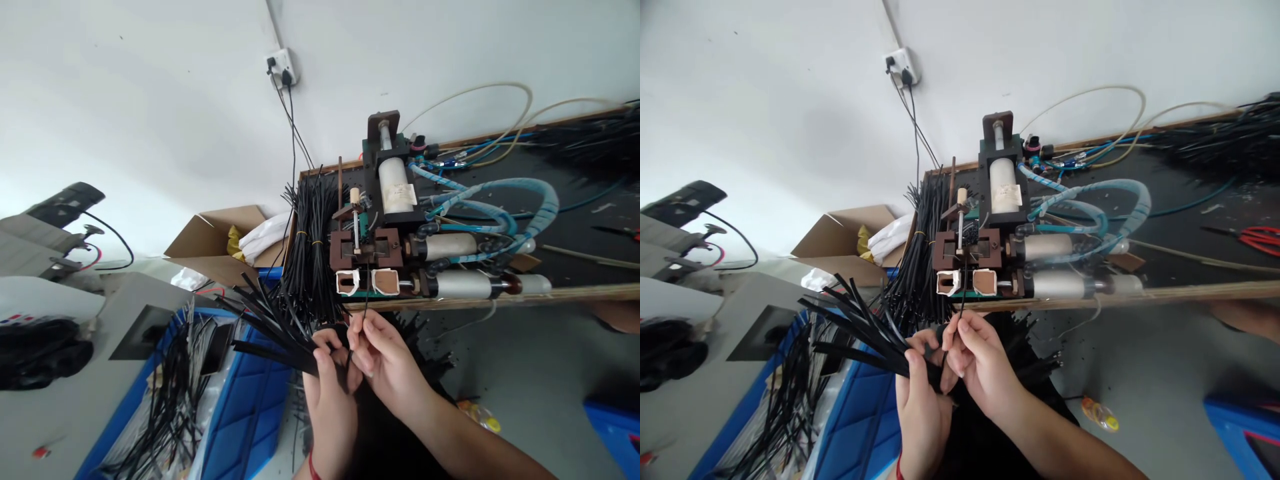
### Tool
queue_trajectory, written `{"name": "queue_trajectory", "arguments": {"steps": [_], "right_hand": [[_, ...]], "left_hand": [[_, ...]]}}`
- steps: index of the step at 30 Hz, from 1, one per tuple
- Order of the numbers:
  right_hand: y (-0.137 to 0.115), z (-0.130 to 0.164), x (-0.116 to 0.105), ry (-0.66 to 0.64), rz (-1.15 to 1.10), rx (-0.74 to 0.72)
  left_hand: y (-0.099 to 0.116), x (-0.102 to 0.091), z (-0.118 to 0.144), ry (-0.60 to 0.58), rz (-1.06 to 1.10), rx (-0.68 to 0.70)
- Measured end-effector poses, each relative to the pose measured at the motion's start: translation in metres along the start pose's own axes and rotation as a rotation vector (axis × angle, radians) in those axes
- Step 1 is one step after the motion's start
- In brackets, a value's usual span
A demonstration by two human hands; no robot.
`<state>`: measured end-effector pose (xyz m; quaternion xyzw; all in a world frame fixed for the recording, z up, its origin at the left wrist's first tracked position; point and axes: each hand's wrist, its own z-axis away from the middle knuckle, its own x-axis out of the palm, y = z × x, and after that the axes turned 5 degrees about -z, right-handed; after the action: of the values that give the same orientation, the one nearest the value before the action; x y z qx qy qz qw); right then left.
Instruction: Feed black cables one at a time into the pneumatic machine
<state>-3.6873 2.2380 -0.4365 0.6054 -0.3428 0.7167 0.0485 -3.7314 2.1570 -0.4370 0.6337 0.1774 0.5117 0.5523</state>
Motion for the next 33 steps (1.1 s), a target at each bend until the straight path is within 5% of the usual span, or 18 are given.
{"name": "queue_trajectory", "arguments": {"steps": [25, 30, 33], "right_hand": [[-0.014, -0.018, -0.008, -0.005, -0.154, 0.129], [-0.009, -0.017, -0.010, 0.024, -0.011, 0.082], [-0.010, -0.014, -0.014, 0.076, 0.322, -0.032]], "left_hand": [[-0.006, 0.004, -0.001, -0.016, -0.048, 0.025], [-0.010, 0.003, -0.001, -0.009, -0.063, 0.066], [-0.018, -0.002, 0.003, 0.017, -0.070, 0.105]]}}
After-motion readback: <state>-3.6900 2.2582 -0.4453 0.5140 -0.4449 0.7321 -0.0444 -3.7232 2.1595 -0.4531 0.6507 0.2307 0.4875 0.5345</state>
